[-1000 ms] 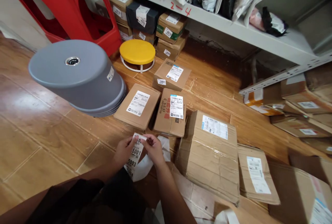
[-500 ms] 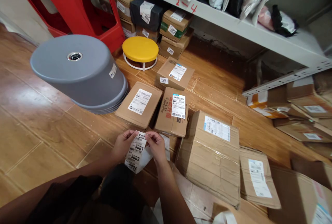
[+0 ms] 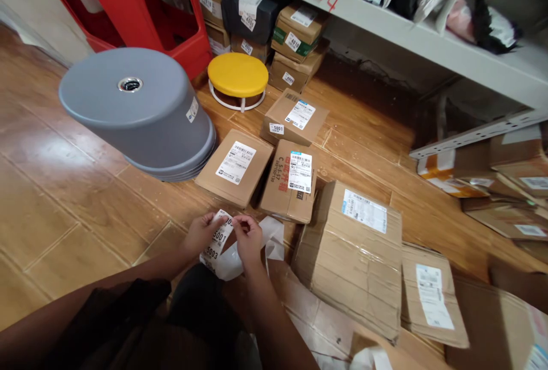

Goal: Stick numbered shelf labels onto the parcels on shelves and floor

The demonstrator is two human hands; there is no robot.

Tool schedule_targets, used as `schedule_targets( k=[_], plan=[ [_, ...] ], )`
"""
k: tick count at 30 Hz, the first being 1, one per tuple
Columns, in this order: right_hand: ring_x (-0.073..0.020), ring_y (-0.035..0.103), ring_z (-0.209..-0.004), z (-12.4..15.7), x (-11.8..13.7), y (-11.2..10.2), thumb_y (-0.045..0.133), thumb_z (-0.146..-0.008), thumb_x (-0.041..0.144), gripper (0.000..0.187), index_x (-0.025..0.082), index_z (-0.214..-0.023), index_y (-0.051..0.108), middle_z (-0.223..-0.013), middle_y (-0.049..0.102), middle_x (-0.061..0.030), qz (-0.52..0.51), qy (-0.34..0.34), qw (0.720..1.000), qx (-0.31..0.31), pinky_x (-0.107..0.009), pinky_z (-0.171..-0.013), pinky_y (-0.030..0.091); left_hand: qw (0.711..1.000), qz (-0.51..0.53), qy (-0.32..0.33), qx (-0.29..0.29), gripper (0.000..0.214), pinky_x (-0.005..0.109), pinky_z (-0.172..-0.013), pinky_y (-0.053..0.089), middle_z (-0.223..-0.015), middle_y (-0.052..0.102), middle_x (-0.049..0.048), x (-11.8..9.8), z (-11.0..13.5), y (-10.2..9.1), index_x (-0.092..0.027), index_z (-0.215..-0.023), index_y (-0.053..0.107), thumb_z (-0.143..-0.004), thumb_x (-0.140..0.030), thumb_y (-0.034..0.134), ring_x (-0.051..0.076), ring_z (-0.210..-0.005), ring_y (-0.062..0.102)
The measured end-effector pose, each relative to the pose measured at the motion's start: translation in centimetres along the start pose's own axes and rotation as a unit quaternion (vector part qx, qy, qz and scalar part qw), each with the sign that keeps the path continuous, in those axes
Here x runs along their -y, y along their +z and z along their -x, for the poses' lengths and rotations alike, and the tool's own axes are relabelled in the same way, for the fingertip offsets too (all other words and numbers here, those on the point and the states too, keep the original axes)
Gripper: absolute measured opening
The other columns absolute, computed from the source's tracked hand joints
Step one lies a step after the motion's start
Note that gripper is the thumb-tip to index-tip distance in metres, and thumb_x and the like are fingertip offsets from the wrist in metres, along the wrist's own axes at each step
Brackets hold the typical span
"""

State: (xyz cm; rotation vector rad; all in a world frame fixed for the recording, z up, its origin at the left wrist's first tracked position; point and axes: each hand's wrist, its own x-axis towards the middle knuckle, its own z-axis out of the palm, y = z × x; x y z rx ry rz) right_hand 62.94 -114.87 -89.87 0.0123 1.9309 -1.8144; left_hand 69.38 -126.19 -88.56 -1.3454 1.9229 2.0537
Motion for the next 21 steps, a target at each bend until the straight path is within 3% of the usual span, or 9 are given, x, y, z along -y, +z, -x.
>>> schedule_targets(
  k=[4, 9, 12, 15, 18, 21],
  plan=[
    [-0.0172, 0.062, -0.063, 1.0, -1.3, 2.0, 0.064, -0.073, 0.034, 0.015, 0.02, -0.073, 0.068, -0.068, 0.07, -0.0015, 0.011, 0.001, 1.0, -0.022, -0.029, -0.063, 0.05, 0.997, -0.074, 0.023, -0.023, 0.04, 0.022, -0.045, 0.037, -0.052, 0.055, -0.0037, 1.3, -0.9, -1.9, -0.018, -0.062, 0.055, -0.067, -0.057, 0.063, 0.012, -0.05, 0.051],
    [-0.0198, 0.063, -0.071, 1.9, -3.1, 4.4, 0.058, -0.077, 0.039, 0.023, 0.017, -0.076, 0.067, -0.075, 0.07, -0.0067, 0.021, -0.022, 0.995, -0.095, -0.031, -0.067, 0.051, 0.982, -0.166, 0.013, 0.087, 0.041, 0.025, -0.048, 0.044, -0.064, 0.069, 0.0022, 2.8, -0.7, -5.5, -0.017, -0.077, 0.067, -0.065, -0.056, 0.065, 0.018, -0.054, 0.061],
    [-0.0203, 0.062, -0.071, 1.5, -3.7, 5.3, 0.053, -0.08, 0.041, 0.028, 0.016, -0.078, 0.066, -0.078, 0.069, -0.0094, 0.025, -0.044, 0.991, -0.126, -0.032, -0.065, 0.05, 0.957, -0.242, 0.027, 0.157, 0.036, 0.024, -0.044, 0.043, -0.056, 0.067, 0.0024, 3.6, -0.2, -8.1, -0.017, -0.063, 0.069, -0.062, -0.054, 0.069, 0.019, -0.05, 0.06],
    [-0.0197, 0.06, -0.069, 0.4, -3.9, 5.9, 0.056, -0.078, 0.04, 0.025, 0.018, -0.073, 0.066, -0.075, 0.068, -0.0074, 0.03, -0.071, 0.99, -0.12, -0.031, -0.063, 0.049, 0.935, -0.307, 0.078, 0.163, 0.039, 0.026, -0.045, 0.044, -0.055, 0.065, 0.0031, 3.2, 0.0, -9.7, -0.018, -0.063, 0.069, -0.07, -0.055, 0.062, 0.019, -0.05, 0.059],
    [-0.0192, 0.06, -0.068, -0.8, -4.1, 6.6, 0.056, -0.078, 0.039, 0.023, 0.019, -0.072, 0.065, -0.075, 0.067, -0.0064, 0.039, -0.076, 0.986, -0.141, -0.032, -0.065, 0.049, 0.914, -0.349, 0.174, 0.115, 0.037, 0.038, -0.078, 0.051, -0.087, 0.069, 0.0102, 0.7, -0.7, -9.6, -0.017, -0.073, 0.07, -0.08, -0.051, 0.055, 0.025, -0.085, 0.064],
    [-0.0206, 0.059, -0.069, -1.5, -4.3, 7.4, 0.056, -0.08, 0.041, 0.024, 0.02, -0.071, 0.063, -0.073, 0.067, -0.0063, 0.043, -0.062, 0.979, -0.191, -0.035, -0.069, 0.049, 0.855, -0.4, 0.308, 0.117, 0.025, 0.05, -0.111, 0.026, -0.132, 0.056, 0.0116, -3.1, -2.1, -8.5, -0.02, -0.07, 0.069, -0.08, -0.042, 0.062, 0.03, -0.128, 0.042]
  ],
)
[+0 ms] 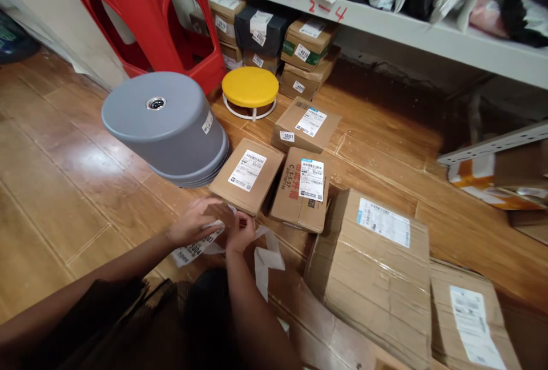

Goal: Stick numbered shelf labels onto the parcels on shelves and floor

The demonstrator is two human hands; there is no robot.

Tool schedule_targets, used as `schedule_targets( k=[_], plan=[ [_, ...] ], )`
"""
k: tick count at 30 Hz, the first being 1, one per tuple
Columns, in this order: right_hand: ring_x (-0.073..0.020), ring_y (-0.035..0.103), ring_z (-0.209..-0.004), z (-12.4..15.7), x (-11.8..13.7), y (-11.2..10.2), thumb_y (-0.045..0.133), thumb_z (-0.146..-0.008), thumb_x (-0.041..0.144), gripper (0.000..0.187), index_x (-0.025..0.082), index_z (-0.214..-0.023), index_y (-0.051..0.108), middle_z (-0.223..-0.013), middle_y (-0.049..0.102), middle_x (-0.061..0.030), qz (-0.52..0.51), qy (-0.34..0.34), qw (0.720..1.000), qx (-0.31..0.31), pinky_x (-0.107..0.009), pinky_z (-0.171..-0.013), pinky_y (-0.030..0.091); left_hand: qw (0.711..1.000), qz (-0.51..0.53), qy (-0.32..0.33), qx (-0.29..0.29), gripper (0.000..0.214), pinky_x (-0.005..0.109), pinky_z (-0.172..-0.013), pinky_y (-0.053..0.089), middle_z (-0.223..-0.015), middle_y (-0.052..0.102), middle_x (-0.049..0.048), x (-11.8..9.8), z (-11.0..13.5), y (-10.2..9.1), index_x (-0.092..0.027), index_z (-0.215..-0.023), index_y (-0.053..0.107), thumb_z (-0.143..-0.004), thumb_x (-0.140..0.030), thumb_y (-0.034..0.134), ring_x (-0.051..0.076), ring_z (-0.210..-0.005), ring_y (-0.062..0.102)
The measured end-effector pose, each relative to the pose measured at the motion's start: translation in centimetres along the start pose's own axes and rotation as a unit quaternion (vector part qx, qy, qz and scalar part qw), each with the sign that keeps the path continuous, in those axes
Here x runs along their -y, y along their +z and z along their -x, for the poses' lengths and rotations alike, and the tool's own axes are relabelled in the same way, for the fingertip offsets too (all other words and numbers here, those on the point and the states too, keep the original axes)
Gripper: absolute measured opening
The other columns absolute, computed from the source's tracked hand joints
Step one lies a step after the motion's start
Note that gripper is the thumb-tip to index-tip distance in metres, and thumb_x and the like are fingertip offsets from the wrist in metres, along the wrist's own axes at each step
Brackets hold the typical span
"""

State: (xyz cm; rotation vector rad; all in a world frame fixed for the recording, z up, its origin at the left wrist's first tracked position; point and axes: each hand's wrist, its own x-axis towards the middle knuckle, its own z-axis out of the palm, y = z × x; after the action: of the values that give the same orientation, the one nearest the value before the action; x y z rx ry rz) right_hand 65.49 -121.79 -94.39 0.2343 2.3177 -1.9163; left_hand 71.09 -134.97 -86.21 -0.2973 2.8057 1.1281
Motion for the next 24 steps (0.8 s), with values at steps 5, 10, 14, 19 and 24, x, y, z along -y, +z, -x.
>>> schedule_targets(
  k=[5, 10, 14, 19, 24],
  plan=[
    [-0.0234, 0.062, -0.074, 0.2, -0.3, 1.7, 0.059, -0.079, 0.041, 0.021, 0.022, -0.07, 0.062, -0.075, 0.068, -0.0081, 0.009, 0.044, 0.997, -0.065, -0.039, -0.073, 0.051, 0.964, -0.151, 0.214, 0.034, 0.021, 0.048, -0.116, 0.016, -0.15, 0.04, 0.0093, -0.6, -3.6, -1.8, -0.019, -0.064, 0.067, -0.081, -0.027, 0.058, 0.028, -0.139, 0.03],
    [-0.0267, 0.065, -0.079, 0.8, -0.9, 2.8, 0.058, -0.081, 0.042, 0.023, 0.019, -0.084, 0.059, -0.087, 0.069, -0.0158, 0.029, 0.103, 0.989, -0.1, -0.04, -0.071, 0.053, 0.962, -0.168, 0.215, 0.014, 0.02, 0.045, -0.114, 0.023, -0.145, 0.046, 0.0101, 0.1, -3.6, -1.4, -0.019, -0.063, 0.067, -0.078, -0.025, 0.056, 0.027, -0.137, 0.034],
    [-0.0283, 0.063, -0.079, 1.0, -0.9, 1.5, 0.056, -0.082, 0.046, 0.026, 0.02, -0.081, 0.055, -0.089, 0.066, -0.0176, 0.056, 0.084, 0.993, -0.062, -0.043, -0.07, 0.051, 0.963, -0.158, 0.216, 0.01, 0.022, 0.046, -0.115, 0.02, -0.146, 0.045, 0.0095, -0.2, -3.4, -1.3, -0.019, -0.059, 0.066, -0.078, -0.025, 0.056, 0.028, -0.137, 0.035],
    [-0.0238, 0.064, -0.089, 0.2, 0.5, -0.5, 0.074, -0.063, 0.029, 0.015, 0.024, -0.063, 0.059, -0.082, 0.071, -0.0041, 0.044, -0.06, 0.984, 0.162, -0.038, -0.092, 0.045, 0.965, -0.159, 0.206, 0.016, 0.023, 0.047, -0.115, 0.021, -0.145, 0.046, 0.0109, -0.5, -3.5, -1.5, -0.019, -0.059, 0.066, -0.079, -0.027, 0.057, 0.027, -0.137, 0.034],
    [-0.0268, 0.059, -0.106, 0.4, 1.7, -2.1, 0.048, -0.082, 0.024, 0.028, 0.018, -0.104, 0.065, -0.108, 0.069, -0.0136, 0.071, -0.11, 0.983, 0.128, -0.046, -0.097, 0.041, 0.974, -0.134, 0.183, 0.022, 0.022, 0.05, -0.116, 0.018, -0.144, 0.047, 0.0096, -1.3, -3.4, -1.6, -0.02, -0.058, 0.066, -0.078, -0.025, 0.058, 0.028, -0.137, 0.035]
  ],
)
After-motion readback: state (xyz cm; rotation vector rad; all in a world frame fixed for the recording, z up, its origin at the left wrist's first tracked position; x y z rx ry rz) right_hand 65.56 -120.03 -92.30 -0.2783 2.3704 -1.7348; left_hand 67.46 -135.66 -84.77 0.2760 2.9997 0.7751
